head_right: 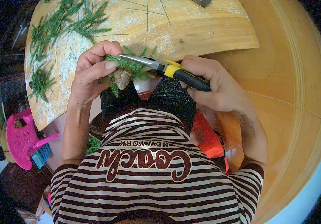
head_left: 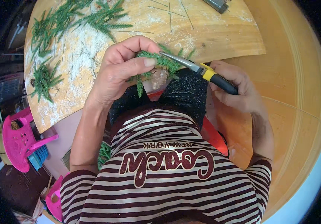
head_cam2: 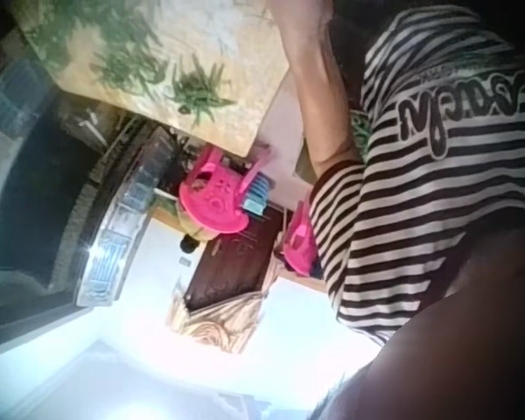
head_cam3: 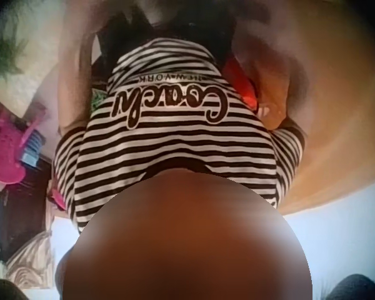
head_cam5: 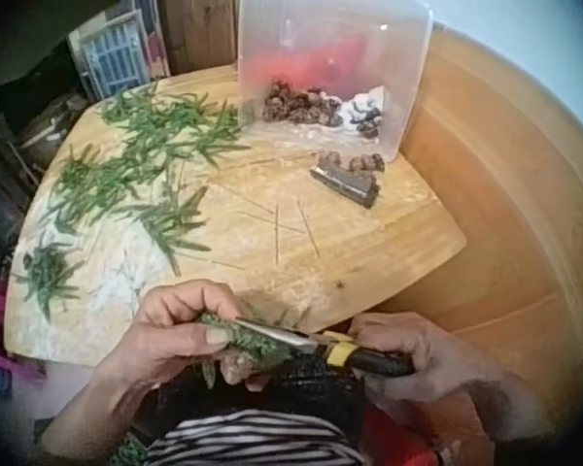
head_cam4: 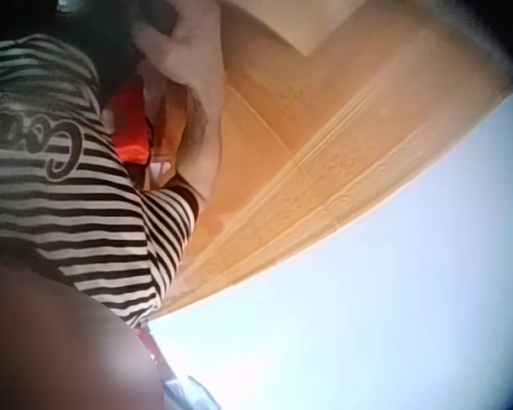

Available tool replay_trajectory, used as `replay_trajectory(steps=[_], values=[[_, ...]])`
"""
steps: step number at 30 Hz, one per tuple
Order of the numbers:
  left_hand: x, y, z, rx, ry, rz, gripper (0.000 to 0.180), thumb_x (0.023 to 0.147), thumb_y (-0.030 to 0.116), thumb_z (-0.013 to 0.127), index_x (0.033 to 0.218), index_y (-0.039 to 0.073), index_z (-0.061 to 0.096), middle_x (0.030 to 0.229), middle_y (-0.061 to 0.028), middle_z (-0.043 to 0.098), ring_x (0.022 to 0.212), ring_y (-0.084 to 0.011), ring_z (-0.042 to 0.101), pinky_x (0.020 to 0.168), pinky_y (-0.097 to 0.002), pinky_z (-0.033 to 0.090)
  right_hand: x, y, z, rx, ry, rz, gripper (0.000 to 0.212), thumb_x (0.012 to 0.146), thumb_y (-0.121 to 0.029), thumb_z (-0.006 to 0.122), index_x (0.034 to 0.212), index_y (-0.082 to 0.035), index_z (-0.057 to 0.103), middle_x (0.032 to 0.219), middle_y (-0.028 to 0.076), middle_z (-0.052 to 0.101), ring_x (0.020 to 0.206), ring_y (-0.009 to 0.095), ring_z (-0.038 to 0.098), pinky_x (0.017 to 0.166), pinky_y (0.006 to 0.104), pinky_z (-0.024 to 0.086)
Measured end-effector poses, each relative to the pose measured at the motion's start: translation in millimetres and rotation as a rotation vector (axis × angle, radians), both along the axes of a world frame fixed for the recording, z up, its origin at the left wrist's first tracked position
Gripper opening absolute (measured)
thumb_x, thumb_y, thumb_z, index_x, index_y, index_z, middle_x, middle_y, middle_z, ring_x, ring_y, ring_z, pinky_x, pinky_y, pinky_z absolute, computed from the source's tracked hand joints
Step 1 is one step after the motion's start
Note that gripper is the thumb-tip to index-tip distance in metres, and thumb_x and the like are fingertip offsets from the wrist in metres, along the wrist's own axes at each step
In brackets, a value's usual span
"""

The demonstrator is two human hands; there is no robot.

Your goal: Assembling artificial plant decorations by attaching small pinecones to green sprigs using wire and pliers.

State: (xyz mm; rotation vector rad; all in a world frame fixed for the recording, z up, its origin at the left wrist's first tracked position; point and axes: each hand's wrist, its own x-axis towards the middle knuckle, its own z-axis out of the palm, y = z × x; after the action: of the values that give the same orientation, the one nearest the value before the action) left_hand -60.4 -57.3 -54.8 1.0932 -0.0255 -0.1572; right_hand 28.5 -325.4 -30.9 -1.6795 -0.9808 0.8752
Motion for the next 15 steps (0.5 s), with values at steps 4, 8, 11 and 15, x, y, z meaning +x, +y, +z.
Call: replay_trajectory(steps=[4,8,11,15], values=[[-4.1,0.5,9.7,0.141,0.051,0.041,0.014,0.084,0.005,0.058,0.097,0.000,0.059,0.084,-0.0024,0.062,0.073,-0.0059,0.056,0.066,-0.0188,0.044,-3.1,0.8,-3.3,0.005,0.008,-0.017,0.017,0.066,0.001,0.054,0.082,-0.003,0.052,0.083,0.009,0.046,0.079,0.021,0.044,0.071,0.0291,0.036],[-7.3,4.5,18.2,0.261,0.088,0.043,0.012,0.085,0.005,0.057,0.096,0.000,0.058,0.084,-0.0017,0.061,0.073,-0.0057,0.055,0.067,-0.0192,0.044,-7.9,4.9,2.3,0.009,-0.140,-0.023,0.020,0.067,-0.001,0.054,0.087,-0.003,0.051,0.083,0.009,0.045,0.080,0.021,0.045,0.072,0.0290,0.036],[-10.6,6.6,15.0,0.325,0.066,0.165,0.012,0.085,0.004,0.056,0.095,-0.001,0.058,0.083,-0.0015,0.061,0.073,-0.0060,0.054,0.068,-0.0199,0.043,-1.8,3.9,2.3,0.030,-0.103,-0.048,0.017,0.073,-0.006,0.057,0.087,-0.003,0.049,0.085,0.008,0.042,0.082,0.020,0.046,0.072,0.0285,0.036],[-13.2,18.0,15.3,0.229,0.059,0.238,0.011,0.084,0.004,0.056,0.094,-0.001,0.058,0.083,-0.0011,0.060,0.073,-0.0062,0.053,0.069,-0.0200,0.042,12.4,9.1,7.5,-0.100,-0.497,-0.203,0.018,0.079,-0.013,0.059,0.091,-0.002,0.049,0.086,0.011,0.044,0.081,0.025,0.048,0.072,0.0307,0.038]])
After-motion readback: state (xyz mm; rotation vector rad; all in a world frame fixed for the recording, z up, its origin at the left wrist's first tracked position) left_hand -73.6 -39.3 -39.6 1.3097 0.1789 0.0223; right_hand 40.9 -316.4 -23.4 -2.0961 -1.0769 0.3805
